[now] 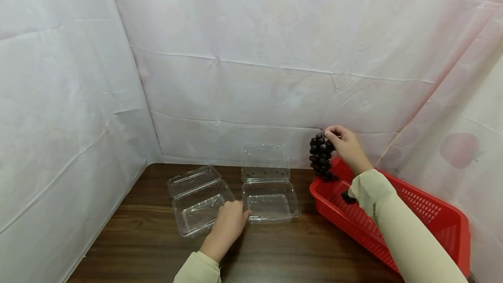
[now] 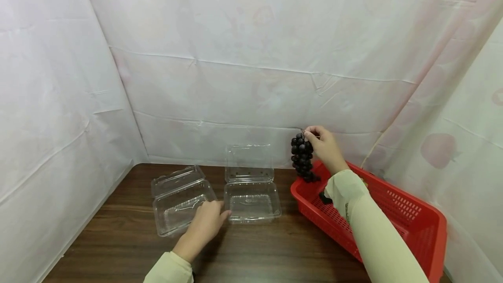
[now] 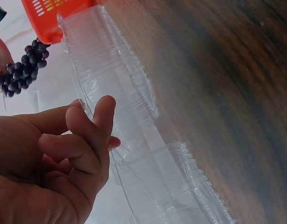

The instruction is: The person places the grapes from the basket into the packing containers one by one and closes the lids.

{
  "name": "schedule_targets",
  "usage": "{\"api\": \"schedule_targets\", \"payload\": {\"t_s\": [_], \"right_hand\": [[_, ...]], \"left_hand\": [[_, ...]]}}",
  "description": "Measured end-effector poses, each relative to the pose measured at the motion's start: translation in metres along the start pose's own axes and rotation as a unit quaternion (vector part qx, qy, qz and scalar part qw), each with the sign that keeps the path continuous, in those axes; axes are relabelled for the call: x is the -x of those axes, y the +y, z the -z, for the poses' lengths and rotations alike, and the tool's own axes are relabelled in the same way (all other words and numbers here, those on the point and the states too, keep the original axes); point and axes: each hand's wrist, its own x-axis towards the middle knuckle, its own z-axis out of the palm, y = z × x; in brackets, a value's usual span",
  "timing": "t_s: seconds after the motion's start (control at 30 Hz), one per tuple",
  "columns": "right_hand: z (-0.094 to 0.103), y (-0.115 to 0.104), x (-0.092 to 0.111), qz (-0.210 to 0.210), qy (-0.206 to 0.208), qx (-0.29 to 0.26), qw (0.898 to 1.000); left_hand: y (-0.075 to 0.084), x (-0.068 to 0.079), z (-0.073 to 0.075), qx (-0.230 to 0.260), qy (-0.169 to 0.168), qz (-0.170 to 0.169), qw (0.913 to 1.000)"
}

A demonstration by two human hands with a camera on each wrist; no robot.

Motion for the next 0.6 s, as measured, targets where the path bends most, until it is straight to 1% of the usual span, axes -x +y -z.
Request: {"api": "schedule_targets", "payload": {"t_s": [0.1,0.2,0.3,0.37,0.4,0.5,0.6], "right_hand": [[-0.009,-0.010,0.000,-0.004,-0.023,-0.025,0.999],[-0.019,-0.023,0.003,0.004,-0.037,-0.033,0.999],[-0.028,-0.041,0.009,0.017,-0.050,-0.030,0.998],[-0.034,-0.047,0.011,0.031,-0.059,-0.025,0.997],[-0.037,-0.053,0.014,0.034,-0.065,-0.022,0.997],[-0.045,-0.060,0.017,0.047,-0.077,-0.008,0.996],[-0.055,-0.062,0.020,0.044,-0.091,-0.006,0.995]], "left_hand": [[0.001,0.000,0.000,-0.001,-0.001,-0.002,1.0000],[0.002,-0.001,0.000,-0.007,0.004,-0.006,1.0000],[0.002,-0.001,-0.001,-0.012,0.011,-0.010,0.9998],[0.002,-0.001,-0.002,-0.014,0.019,-0.013,0.9996],[0.001,-0.002,-0.002,-0.014,0.020,-0.014,0.9996],[0.001,-0.002,-0.002,-0.013,0.024,-0.016,0.9995],[0.001,-0.003,-0.002,-0.012,0.017,-0.013,0.9997]]}}
